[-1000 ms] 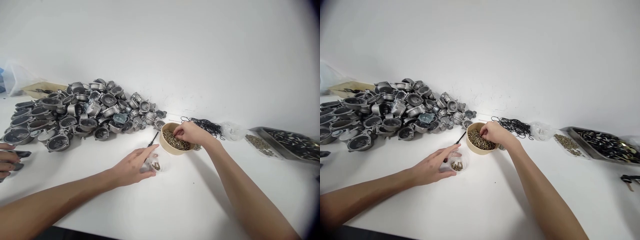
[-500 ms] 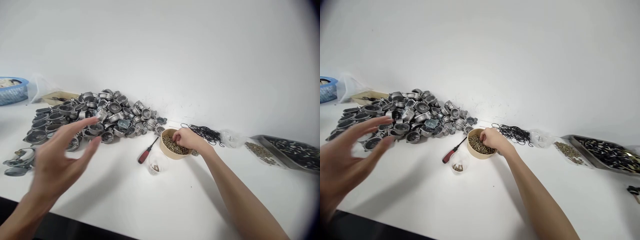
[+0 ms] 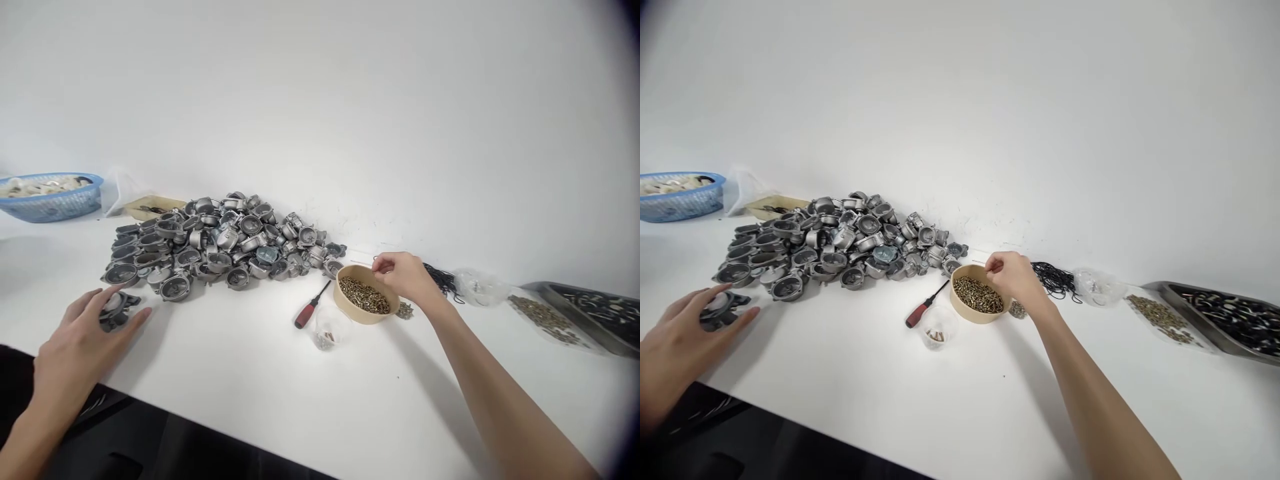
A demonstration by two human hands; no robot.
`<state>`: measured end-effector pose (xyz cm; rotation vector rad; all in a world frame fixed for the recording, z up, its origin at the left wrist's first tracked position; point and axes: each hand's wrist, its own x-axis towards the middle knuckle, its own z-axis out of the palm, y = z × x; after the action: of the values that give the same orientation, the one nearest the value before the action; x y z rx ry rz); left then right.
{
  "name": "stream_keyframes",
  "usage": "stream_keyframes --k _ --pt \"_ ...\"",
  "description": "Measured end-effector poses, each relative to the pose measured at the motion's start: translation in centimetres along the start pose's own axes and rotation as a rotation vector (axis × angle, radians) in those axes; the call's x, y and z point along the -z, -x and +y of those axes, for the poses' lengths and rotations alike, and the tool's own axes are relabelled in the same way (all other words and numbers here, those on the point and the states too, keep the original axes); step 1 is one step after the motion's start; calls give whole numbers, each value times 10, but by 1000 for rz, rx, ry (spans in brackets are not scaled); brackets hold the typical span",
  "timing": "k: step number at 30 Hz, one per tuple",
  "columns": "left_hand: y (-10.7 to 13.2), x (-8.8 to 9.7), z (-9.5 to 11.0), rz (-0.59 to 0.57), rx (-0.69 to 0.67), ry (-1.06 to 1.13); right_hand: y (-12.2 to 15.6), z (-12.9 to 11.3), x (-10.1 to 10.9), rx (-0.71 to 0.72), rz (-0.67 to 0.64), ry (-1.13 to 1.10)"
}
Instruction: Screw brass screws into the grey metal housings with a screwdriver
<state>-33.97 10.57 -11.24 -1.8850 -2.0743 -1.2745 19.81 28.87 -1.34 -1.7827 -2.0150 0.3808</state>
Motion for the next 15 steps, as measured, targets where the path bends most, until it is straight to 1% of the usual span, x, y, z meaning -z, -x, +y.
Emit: stream_keyframes --k 1,2,3,4,6,7,9,11,13,14,15 --pt "1 0 7 58 130 -160 3 -1 1 -16 39 -36" --pt "2 1 15 86 225 -269 7 -3 3 -31 69 -80" --pt "2 3 25 62 266 -309 12 -5 5 -38 85 -132" --pt "3 5 35 74 279 -309 18 -7 8 -38 90 -195" --pt "6 8 51 66 233 -282 32 -13 13 -29 81 -328" --pt "7 8 57 44 202 -278 40 -15 15 -22 70 -384" --pt "10 6 64 -82 93 -247 54 -18 17 -23 40 -471" --pt "10 -3 71 -266 -112 -129 65 -17 18 -34 -23 -569" --pt "8 -19 85 -442 -357 49 73 -14 17 -36 -109 -692" --pt "6 -29 96 -529 -437 122 76 -12 16 -34 -153 -735" --pt "4 -39 109 -590 -500 194 79 -10 14 -35 -194 -757"
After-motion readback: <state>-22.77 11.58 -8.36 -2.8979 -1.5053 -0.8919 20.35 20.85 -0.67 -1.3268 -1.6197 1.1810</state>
